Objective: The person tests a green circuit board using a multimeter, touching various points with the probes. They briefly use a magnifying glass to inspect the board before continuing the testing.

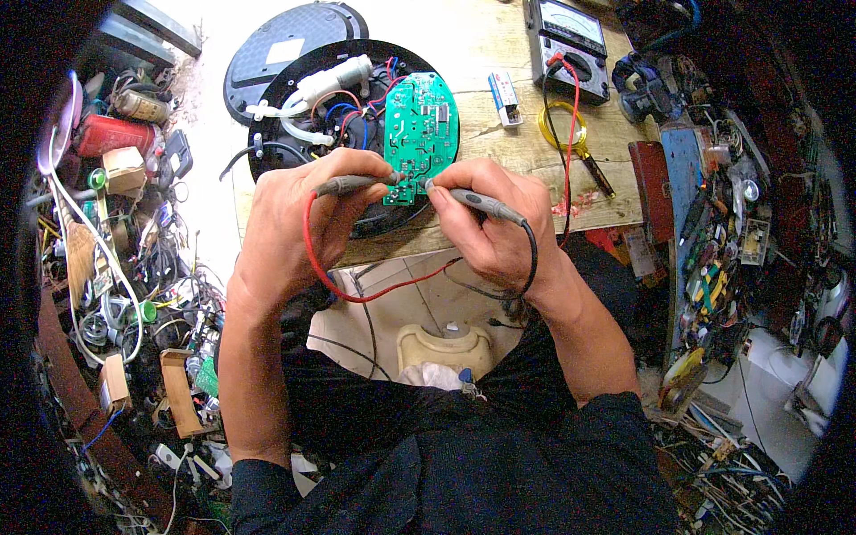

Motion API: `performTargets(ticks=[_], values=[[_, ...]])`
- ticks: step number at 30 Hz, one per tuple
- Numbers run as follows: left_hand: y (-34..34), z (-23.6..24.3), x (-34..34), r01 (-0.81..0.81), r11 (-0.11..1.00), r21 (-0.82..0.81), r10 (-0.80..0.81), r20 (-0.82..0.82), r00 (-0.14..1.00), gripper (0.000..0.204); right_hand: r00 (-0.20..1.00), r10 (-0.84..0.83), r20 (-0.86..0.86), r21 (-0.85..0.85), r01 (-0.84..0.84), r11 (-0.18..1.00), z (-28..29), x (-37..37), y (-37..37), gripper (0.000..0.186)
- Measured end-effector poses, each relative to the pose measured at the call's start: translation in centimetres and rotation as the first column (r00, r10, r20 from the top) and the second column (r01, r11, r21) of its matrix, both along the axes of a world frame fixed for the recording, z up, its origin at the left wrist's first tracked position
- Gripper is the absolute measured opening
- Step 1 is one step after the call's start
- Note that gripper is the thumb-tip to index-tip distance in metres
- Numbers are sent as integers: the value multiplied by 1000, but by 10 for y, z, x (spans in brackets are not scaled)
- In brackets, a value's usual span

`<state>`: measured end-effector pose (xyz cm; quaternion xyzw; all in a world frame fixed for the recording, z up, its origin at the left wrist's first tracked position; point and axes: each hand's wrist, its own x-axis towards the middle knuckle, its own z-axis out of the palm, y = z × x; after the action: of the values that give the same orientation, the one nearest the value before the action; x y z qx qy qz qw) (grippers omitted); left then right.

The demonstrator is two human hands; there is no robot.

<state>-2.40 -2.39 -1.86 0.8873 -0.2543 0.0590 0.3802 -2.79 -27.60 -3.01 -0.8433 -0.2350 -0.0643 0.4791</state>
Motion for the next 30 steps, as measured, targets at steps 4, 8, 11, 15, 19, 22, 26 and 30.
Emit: performTargets(ticks=[4, 8, 11, 15, 19, 22, 26, 30], values=[[0, 1, -1, 3, 1000, -7, -3, -9, 1000, 18, 1000, 0, 15, -23, 0, 1000, 0, 1, 0, 11], [-1, 1, 0, 4, 1000, -7, -4, 1, 1000, 18, 1000, 2, 8, -20, -2, 1000, -2, 2, -1, 12], [0, 1, 0, 8, 1000, -16, -8, 8, 1000, 19, 1000, 4, 4, -12, -4, 1000, -2, 1, -1, 12], [0, 2, 0, 5, 1000, -11, -5, 1, 1000, 19, 1000, 0, -6, -8, 0, 1000, -4, 1, -1, 12], [-1, 2, -1, 3, 1000, -3, -3, -9, 1000, 19, 1000, 5, -15, -19, -5, 1000, -3, 2, -2, 11], [-1, 2, 0, 10, 1000, -8, -10, -18, 1000, 19, 999, 13, -40, 3, -13, 1000, -4, 2, -3, 10], [-1, 3, 0, -7, 1000, -11, 6, -25, 1000, 19, 998, 43, -41, -4, -43, 999, 0, 4, -2, 11], [-2, 4, 0, -2, 999, -34, 0, -40, 999, 19, 998, 44, -49, -28, -46, 999, 3, 5, -2, 9]])
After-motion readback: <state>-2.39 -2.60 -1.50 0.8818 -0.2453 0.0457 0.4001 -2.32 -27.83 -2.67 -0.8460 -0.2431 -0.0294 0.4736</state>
